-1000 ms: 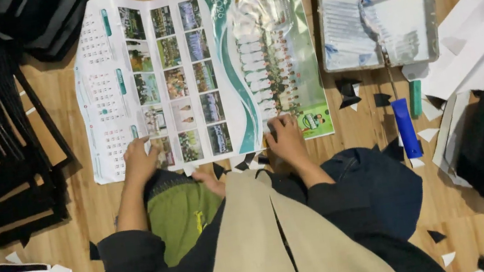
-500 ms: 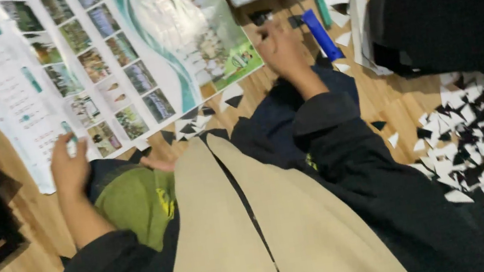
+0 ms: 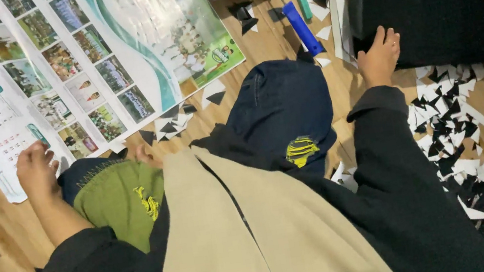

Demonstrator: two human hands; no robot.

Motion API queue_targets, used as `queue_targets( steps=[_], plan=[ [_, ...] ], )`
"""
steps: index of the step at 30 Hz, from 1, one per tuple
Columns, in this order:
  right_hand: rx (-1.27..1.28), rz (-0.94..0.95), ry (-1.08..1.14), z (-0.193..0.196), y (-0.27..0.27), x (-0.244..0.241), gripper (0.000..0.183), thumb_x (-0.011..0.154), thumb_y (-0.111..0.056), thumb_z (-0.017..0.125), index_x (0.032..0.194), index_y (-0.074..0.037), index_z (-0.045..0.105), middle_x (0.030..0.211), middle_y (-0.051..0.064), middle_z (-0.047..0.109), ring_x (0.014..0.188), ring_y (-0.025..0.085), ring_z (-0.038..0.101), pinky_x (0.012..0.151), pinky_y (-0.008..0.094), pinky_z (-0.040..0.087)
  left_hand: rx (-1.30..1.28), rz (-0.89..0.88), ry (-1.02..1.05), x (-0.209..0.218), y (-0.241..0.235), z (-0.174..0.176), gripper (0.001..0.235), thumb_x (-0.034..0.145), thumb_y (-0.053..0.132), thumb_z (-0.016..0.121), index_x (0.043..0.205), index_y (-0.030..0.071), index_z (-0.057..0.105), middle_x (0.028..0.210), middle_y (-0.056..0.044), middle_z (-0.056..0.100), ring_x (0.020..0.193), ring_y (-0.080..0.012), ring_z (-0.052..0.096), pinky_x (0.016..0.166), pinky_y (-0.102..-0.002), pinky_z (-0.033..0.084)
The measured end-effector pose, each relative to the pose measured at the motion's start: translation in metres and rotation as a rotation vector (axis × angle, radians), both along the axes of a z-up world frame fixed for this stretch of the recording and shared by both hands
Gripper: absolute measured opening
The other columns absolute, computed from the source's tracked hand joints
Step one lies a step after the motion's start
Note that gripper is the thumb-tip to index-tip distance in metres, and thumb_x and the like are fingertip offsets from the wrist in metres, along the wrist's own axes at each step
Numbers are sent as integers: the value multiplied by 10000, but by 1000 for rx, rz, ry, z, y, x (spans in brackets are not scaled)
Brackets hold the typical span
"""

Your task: Applying glue to cardboard folders using a roller and organizing them on the floor.

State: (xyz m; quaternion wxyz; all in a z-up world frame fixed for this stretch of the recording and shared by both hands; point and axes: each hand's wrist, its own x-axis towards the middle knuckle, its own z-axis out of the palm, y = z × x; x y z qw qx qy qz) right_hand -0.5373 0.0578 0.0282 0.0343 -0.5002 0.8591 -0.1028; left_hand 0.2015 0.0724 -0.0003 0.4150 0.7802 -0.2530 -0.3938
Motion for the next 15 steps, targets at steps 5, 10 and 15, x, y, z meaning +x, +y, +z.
queue_targets(
  steps=[5, 10, 15],
  plan=[
    [212, -69, 140, -8, -37, -7, 695, 834, -42, 533, 1459, -92, 235, 1478, 226, 208, 1345, 416, 186, 1059, 547, 203, -4, -137, -74, 4, 0, -20, 298, 974, 380, 418, 1105, 140, 539, 1122, 9, 601, 1038, -151, 582, 840, -321, 454],
    [-5, -7, 351, -15, -51, -48, 606, 802, -3, 452, 1393, -103, 362, 1303, 226, 470, 1052, 435, 508, 797, 548, 414, -17, -132, -108, 9, 2, -30, 292, 985, 338, 417, 1132, 127, 553, 1111, -17, 614, 1008, -158, 592, 824, -325, 470],
    [-696, 176, 396, 107, -54, -46, 514, 690, 89, 424, 1091, -126, 663, 854, 113, 771, 717, 359, 720, 562, 448, 517, -119, -8, -129, 7, -5, -34, 138, 957, 299, 497, 988, 209, 598, 1001, 38, 643, 942, -88, 624, 772, -281, 505]
  ],
)
